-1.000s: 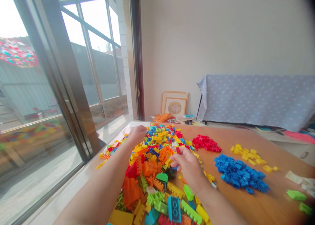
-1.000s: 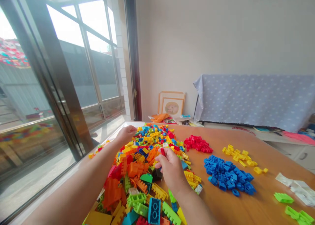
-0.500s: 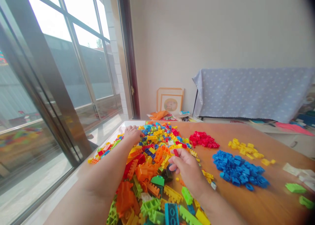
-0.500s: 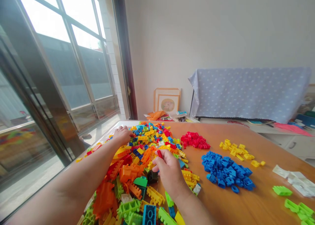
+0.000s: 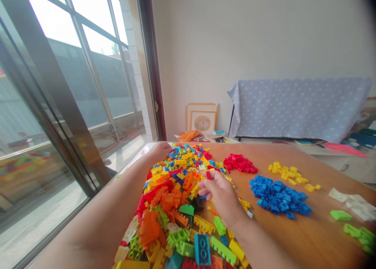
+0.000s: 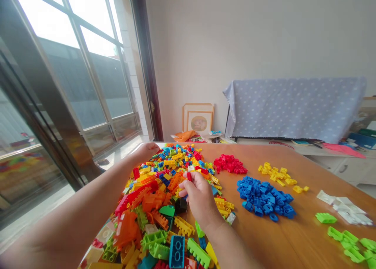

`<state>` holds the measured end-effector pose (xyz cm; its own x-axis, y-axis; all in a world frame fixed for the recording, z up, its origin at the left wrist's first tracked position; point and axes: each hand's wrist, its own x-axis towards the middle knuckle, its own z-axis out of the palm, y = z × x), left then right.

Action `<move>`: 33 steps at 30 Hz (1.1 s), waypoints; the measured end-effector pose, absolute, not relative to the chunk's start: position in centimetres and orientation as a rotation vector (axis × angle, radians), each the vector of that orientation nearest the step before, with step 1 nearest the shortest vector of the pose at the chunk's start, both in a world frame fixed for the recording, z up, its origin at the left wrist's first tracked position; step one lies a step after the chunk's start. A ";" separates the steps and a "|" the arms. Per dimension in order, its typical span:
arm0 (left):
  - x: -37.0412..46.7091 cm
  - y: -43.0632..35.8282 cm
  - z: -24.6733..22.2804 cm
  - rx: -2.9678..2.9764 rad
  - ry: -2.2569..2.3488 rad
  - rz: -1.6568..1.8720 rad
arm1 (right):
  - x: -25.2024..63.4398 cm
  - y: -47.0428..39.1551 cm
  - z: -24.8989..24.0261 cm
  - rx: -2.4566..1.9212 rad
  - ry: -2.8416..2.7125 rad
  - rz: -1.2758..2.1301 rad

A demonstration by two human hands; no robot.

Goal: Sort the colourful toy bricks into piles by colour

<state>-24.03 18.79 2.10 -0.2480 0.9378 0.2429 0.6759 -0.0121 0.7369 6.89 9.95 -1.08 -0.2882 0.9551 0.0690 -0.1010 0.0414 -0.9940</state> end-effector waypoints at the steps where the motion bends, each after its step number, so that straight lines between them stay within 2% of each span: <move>1: -23.6 18.4 2.6 1.655 1.901 1.131 | 6.8 9.8 -0.8 -0.930 -1.362 1.430; 7: -19.4 14.8 5.3 1.586 1.623 1.124 | 6.7 10.0 1.1 -0.795 -1.169 1.513; 12: -14.7 11.0 5.7 1.600 1.433 1.165 | 7.1 10.8 1.3 -0.737 -1.017 1.581; 20: -8.9 5.4 3.7 1.472 1.229 1.262 | 8.5 7.9 0.5 -0.784 -1.225 1.615; 26: -5.8 2.6 1.5 1.101 1.094 1.519 | 9.4 6.9 0.0 -0.763 -1.153 1.599; 33: -4.4 1.3 0.1 1.059 1.090 1.610 | 8.9 6.1 -1.4 -0.724 -1.183 1.595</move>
<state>-4.36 1.28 0.06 -0.2338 0.9586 0.1627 -0.2046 -0.2121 0.9556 8.87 6.07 -1.37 -0.3391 0.9367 0.0873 -0.3554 -0.0416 -0.9338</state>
